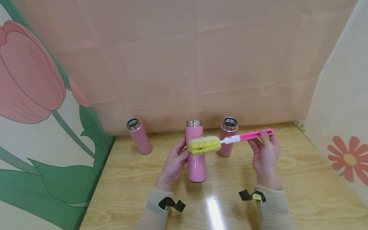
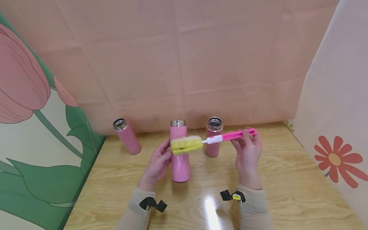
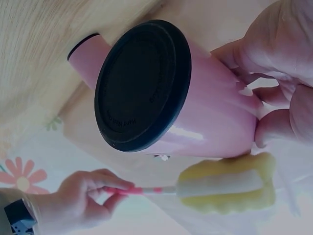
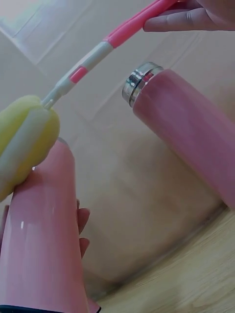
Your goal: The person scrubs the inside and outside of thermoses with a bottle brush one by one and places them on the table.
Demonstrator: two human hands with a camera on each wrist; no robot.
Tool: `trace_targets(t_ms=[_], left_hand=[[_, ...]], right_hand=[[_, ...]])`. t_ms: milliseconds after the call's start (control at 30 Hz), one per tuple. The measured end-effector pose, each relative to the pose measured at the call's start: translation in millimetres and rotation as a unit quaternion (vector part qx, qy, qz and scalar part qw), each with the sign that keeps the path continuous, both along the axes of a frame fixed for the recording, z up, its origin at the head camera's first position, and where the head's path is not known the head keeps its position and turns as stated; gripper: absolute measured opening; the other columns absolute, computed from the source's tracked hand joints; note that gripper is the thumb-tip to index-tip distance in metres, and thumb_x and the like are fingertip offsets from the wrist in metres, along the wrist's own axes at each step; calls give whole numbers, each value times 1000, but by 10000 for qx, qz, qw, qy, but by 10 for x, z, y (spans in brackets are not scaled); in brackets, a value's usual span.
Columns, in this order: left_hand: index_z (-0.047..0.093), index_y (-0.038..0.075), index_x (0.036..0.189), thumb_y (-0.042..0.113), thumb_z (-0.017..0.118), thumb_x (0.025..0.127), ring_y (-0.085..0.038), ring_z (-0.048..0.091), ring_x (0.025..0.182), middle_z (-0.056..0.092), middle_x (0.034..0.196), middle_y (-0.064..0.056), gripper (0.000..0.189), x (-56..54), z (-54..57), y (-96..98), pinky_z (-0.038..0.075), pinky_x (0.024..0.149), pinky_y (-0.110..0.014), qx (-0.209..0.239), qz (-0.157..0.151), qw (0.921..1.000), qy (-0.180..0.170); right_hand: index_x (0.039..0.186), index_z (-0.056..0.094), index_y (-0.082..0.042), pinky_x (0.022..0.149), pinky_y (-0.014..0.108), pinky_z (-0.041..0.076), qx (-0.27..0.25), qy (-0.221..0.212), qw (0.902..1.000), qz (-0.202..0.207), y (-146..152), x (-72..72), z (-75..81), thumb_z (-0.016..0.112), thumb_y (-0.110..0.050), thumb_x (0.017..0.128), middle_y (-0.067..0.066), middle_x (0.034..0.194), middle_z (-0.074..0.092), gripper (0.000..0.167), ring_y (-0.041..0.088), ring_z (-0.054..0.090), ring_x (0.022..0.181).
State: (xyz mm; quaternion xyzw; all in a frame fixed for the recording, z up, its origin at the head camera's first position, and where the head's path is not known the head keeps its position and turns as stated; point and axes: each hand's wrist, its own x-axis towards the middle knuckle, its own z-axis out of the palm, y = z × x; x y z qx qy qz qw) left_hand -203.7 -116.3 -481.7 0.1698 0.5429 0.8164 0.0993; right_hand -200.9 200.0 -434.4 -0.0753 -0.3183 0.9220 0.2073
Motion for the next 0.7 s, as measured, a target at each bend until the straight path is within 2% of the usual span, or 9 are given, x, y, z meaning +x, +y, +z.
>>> trace_targets(t_ms=[300,467,567,700], left_hand=[[29,5,168,4,50,111,-18,60,129,37,168,-15,61,-18,21,-31,52,105,-34,113,171,9998,9],[29,6,169,3,50,112,-18,63,125,37,167,-16,61,-25,25,-55,54,103,-34,178,223,9996,-28],[27,6,169,2,49,111,-19,62,129,35,169,-16,62,-28,26,-62,54,105,-35,247,234,9994,-1],[27,5,169,2,50,111,-20,59,133,35,169,-16,63,-34,26,-67,52,108,-36,351,255,9991,13]], right_hand=[[111,60,1,74,34,65,565,31,9976,393,25,5,-29,67,-7,106,11,100,69,11,22,74,79],[109,63,-2,73,32,65,789,77,9946,665,24,2,-44,66,-6,106,8,95,70,5,20,73,78],[109,64,-5,74,32,65,973,72,9922,778,26,-2,-46,65,-8,107,7,96,70,4,18,74,79],[112,63,-6,78,31,65,1240,-22,9882,901,38,0,-43,68,-14,106,6,99,69,11,17,73,83]])
